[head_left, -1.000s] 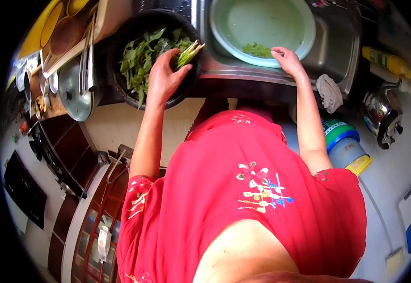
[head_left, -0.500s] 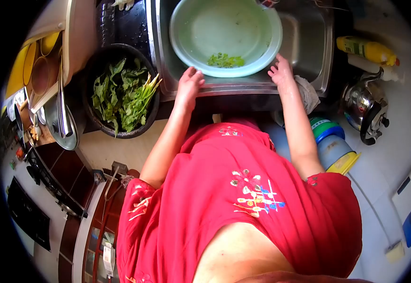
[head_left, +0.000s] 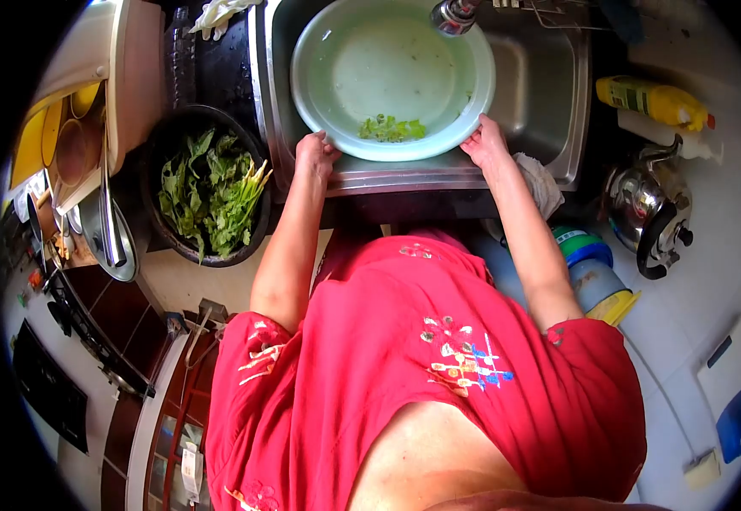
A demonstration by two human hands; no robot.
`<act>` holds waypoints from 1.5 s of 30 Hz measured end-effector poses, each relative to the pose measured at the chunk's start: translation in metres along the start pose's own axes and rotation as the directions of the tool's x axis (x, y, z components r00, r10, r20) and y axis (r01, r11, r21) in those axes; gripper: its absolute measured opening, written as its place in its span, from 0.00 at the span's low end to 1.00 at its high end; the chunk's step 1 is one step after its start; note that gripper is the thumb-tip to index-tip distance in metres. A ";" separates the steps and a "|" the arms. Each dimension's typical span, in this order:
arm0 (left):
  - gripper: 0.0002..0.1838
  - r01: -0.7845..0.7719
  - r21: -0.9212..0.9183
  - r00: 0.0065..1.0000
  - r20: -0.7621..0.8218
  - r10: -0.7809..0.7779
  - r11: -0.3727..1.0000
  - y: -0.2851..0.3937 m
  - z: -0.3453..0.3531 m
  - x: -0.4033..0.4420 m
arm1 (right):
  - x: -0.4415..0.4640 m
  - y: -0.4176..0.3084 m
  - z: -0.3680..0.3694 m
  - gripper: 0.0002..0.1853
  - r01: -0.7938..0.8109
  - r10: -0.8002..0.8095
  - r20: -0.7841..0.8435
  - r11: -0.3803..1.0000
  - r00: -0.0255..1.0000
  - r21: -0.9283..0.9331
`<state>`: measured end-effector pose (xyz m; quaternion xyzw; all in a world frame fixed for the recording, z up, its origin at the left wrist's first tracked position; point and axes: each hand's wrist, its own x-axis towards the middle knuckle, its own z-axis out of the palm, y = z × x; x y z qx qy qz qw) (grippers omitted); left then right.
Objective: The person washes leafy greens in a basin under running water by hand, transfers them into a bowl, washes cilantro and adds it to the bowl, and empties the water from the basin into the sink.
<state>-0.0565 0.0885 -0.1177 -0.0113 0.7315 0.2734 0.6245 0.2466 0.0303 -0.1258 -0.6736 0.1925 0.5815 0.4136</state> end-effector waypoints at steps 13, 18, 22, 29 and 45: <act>0.05 -0.140 -0.051 0.868 0.473 0.148 0.989 -0.003 0.046 -0.148 | -0.048 -0.059 -0.032 0.13 0.275 -0.277 -0.044 0.961 0.960 -0.040; 0.06 -0.126 -0.081 0.879 0.454 0.149 0.989 -0.009 0.032 -0.137 | -0.062 -0.044 -0.035 0.14 0.201 -0.203 0.118 0.979 0.972 0.028; 0.09 -0.149 -0.094 0.899 0.403 0.174 0.984 -0.001 0.015 -0.114 | -0.077 -0.036 -0.006 0.14 0.275 -0.283 0.172 0.959 0.944 0.068; 0.07 -0.134 -0.253 0.893 0.388 0.227 0.958 0.015 0.006 -0.094 | -0.123 -0.044 0.032 0.12 0.439 -0.424 0.211 0.898 0.881 -0.029; 0.16 -0.268 -0.513 0.625 0.552 0.552 0.816 0.106 0.031 -0.169 | -0.127 -0.056 0.030 0.10 -0.013 -0.011 0.159 0.988 0.987 0.151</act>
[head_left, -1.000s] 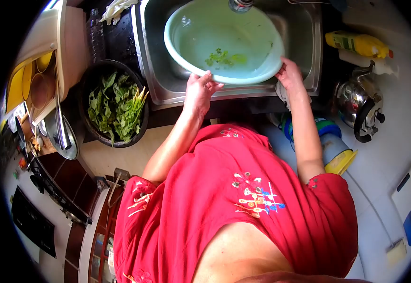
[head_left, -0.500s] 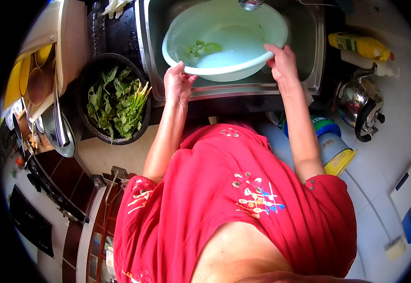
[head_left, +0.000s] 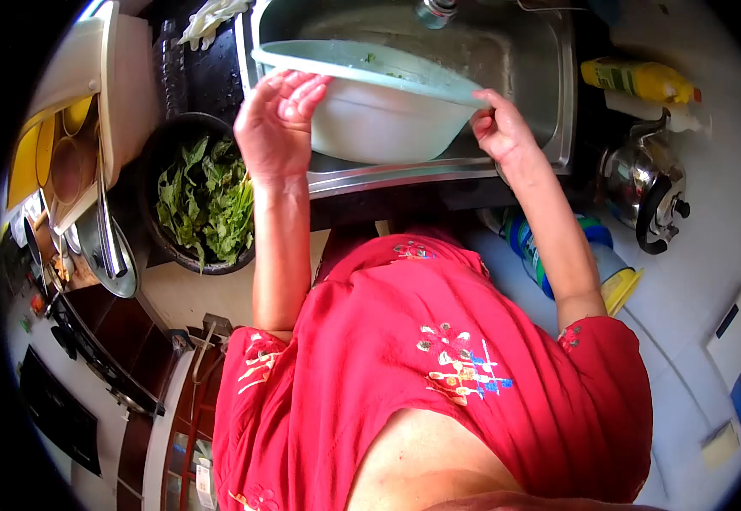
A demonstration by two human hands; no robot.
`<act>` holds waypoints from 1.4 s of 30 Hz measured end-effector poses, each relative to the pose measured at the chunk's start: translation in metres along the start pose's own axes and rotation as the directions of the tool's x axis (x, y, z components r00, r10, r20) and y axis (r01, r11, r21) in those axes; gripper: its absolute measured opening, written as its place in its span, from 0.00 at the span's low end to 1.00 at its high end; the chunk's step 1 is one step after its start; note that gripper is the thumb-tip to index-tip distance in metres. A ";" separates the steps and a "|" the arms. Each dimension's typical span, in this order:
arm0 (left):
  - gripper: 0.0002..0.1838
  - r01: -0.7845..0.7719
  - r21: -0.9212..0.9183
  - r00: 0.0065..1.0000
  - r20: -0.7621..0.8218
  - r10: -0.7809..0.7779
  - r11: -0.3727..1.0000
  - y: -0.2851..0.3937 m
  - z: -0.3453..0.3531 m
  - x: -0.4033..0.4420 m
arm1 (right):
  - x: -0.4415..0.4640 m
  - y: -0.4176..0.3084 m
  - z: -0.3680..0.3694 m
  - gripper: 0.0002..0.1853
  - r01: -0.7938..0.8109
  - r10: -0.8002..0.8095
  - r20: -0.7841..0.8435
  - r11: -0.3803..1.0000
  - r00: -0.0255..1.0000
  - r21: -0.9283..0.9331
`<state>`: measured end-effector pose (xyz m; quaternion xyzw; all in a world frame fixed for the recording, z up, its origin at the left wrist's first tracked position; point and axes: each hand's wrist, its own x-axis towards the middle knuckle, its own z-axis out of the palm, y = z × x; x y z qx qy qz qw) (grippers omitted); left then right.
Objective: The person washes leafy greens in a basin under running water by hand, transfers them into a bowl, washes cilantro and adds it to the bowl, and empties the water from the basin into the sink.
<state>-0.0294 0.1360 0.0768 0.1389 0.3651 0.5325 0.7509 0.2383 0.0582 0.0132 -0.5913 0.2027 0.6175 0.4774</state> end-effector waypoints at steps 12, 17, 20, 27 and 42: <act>0.22 -0.134 0.748 0.926 0.328 -0.186 0.650 0.021 0.117 -0.008 | -0.005 0.130 0.015 0.07 -0.744 0.597 0.522 0.658 0.609 0.116; 0.22 -0.172 0.782 0.926 0.336 -0.172 0.600 0.019 0.121 -0.009 | -0.009 0.130 0.023 0.09 -0.752 0.605 0.528 0.651 0.596 0.103; 0.22 -0.177 0.786 0.933 0.326 -0.153 0.592 0.019 0.125 -0.014 | -0.004 0.133 0.023 0.09 -0.719 0.579 0.545 0.692 0.606 0.064; 0.22 -0.269 0.796 0.924 0.373 -0.090 0.542 0.026 0.128 -0.023 | -0.013 0.133 0.029 0.08 -0.710 0.581 0.546 0.703 0.604 0.036; 0.23 -0.266 0.677 0.883 0.457 -0.109 0.686 0.047 0.100 -0.021 | -0.023 0.135 0.031 0.05 -0.566 0.492 0.467 0.824 0.735 0.024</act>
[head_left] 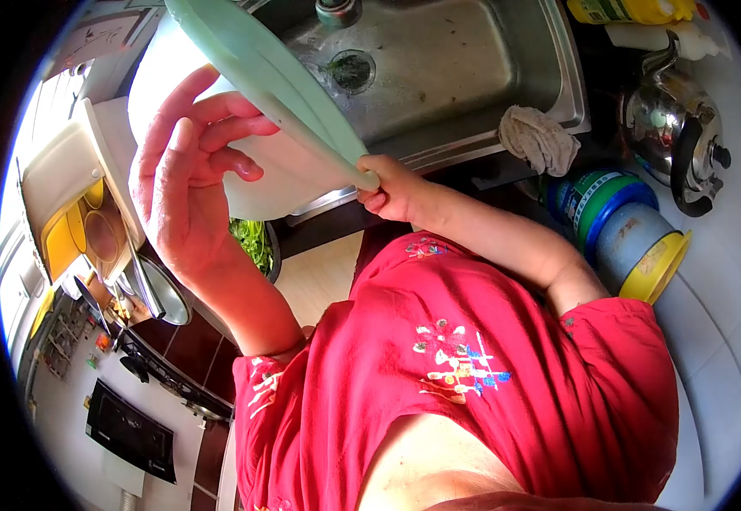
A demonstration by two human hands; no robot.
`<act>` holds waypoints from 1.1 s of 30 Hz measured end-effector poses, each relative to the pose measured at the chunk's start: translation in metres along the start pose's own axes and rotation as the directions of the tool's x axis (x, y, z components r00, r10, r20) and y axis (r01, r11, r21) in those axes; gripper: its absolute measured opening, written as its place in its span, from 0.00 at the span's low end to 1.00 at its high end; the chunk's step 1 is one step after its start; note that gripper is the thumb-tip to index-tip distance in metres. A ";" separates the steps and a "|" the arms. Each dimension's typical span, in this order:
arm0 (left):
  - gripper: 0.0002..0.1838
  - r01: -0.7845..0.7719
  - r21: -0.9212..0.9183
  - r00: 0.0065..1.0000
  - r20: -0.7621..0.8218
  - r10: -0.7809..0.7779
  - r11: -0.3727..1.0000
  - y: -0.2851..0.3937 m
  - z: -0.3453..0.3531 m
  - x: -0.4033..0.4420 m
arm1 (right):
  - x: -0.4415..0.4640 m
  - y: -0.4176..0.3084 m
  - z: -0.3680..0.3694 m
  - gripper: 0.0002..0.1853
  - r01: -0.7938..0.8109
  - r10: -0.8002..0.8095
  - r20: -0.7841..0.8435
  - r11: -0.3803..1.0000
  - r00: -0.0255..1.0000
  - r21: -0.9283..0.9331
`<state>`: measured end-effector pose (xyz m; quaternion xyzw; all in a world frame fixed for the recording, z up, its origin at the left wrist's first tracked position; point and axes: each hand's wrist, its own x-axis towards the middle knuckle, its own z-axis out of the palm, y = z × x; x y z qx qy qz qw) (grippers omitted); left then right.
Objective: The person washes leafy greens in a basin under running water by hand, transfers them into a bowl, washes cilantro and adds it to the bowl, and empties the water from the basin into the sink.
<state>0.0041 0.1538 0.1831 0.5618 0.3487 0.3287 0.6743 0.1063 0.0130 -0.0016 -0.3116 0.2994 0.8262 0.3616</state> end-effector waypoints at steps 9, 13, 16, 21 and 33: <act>0.22 -0.026 -0.037 0.999 0.037 0.028 0.999 -0.004 -0.002 0.000 | -0.003 0.001 0.002 0.06 0.022 -0.022 0.010 1.000 1.000 -0.014; 0.22 0.005 0.022 1.000 0.010 -0.005 1.000 -0.003 -0.002 0.000 | -0.001 0.001 0.000 0.06 0.029 -0.029 0.005 0.999 1.000 -0.020; 0.22 0.003 0.047 1.000 0.013 -0.004 0.999 -0.003 -0.004 0.000 | -0.001 0.001 0.001 0.06 0.034 -0.034 -0.005 0.999 0.999 -0.026; 0.23 0.005 0.065 1.000 0.006 -0.005 0.998 -0.002 -0.004 0.000 | 0.003 0.001 -0.001 0.06 0.044 -0.044 0.012 0.999 0.999 -0.028; 0.23 -0.001 0.067 1.000 0.012 0.001 0.998 -0.003 -0.006 -0.001 | 0.009 0.003 -0.003 0.05 0.023 -0.022 0.032 1.000 0.999 -0.021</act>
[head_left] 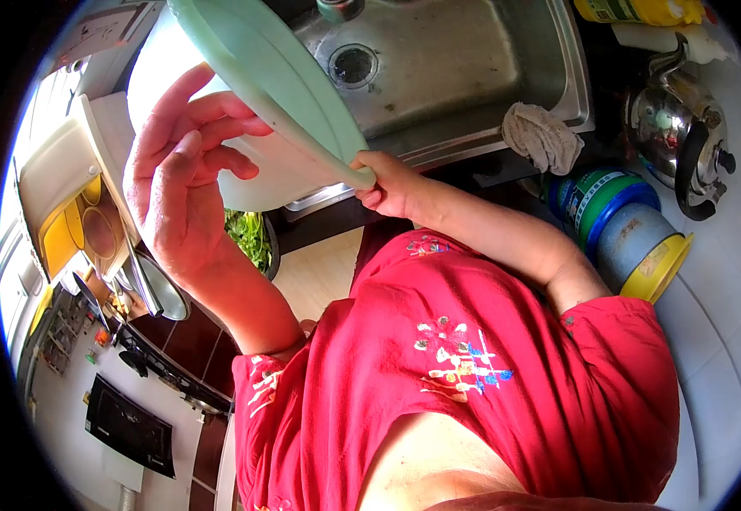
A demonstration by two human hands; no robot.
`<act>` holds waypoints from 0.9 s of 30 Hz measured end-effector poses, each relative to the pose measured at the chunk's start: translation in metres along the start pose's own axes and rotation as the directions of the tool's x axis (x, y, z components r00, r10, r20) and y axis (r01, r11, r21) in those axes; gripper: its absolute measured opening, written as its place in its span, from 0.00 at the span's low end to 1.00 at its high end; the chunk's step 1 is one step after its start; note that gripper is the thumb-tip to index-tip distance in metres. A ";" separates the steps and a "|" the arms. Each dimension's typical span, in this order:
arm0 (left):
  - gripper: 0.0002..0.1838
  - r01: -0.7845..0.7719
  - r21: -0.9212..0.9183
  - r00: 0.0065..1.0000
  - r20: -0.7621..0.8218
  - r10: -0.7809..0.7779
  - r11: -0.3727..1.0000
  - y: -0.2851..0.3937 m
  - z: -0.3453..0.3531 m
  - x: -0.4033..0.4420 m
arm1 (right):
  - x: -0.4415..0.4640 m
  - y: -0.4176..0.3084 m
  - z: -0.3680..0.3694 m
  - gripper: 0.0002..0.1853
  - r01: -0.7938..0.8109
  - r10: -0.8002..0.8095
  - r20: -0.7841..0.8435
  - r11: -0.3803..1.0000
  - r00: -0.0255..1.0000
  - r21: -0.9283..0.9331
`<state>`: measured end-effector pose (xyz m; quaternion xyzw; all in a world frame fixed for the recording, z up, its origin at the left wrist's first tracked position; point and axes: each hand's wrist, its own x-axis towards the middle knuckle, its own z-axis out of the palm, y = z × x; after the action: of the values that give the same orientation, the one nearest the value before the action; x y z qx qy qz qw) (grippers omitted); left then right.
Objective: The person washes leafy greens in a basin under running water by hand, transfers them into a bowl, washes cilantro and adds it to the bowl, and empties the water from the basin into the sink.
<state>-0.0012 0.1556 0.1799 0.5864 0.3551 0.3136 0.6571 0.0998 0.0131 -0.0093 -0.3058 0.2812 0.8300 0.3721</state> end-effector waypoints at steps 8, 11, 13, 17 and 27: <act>0.23 -0.003 0.015 1.000 -0.012 0.003 1.000 0.000 -0.004 -0.003 | 0.001 0.001 0.000 0.06 -0.001 0.001 -0.012 1.000 1.000 -0.018; 0.23 -0.011 -0.002 1.000 -0.003 0.011 1.000 -0.001 -0.006 -0.004 | 0.002 0.002 0.002 0.06 0.015 -0.016 -0.024 0.999 1.000 -0.038; 0.23 -0.010 -0.010 1.000 0.000 0.010 1.000 -0.002 -0.006 -0.004 | 0.002 0.003 0.002 0.06 -0.004 0.003 -0.024 0.999 1.000 -0.035; 0.23 -0.007 -0.010 1.000 0.000 0.007 1.000 -0.002 -0.007 -0.005 | 0.004 0.005 0.000 0.06 -0.022 0.021 -0.011 0.999 1.000 -0.031; 0.22 -0.011 -0.022 1.000 -0.006 0.011 1.000 -0.004 -0.008 -0.006 | 0.003 0.005 -0.002 0.06 0.046 -0.050 -0.048 0.995 0.998 -0.089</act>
<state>-0.0114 0.1541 0.1758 0.5800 0.3503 0.3227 0.6609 0.0947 0.0107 -0.0115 -0.3495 0.2462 0.8244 0.3710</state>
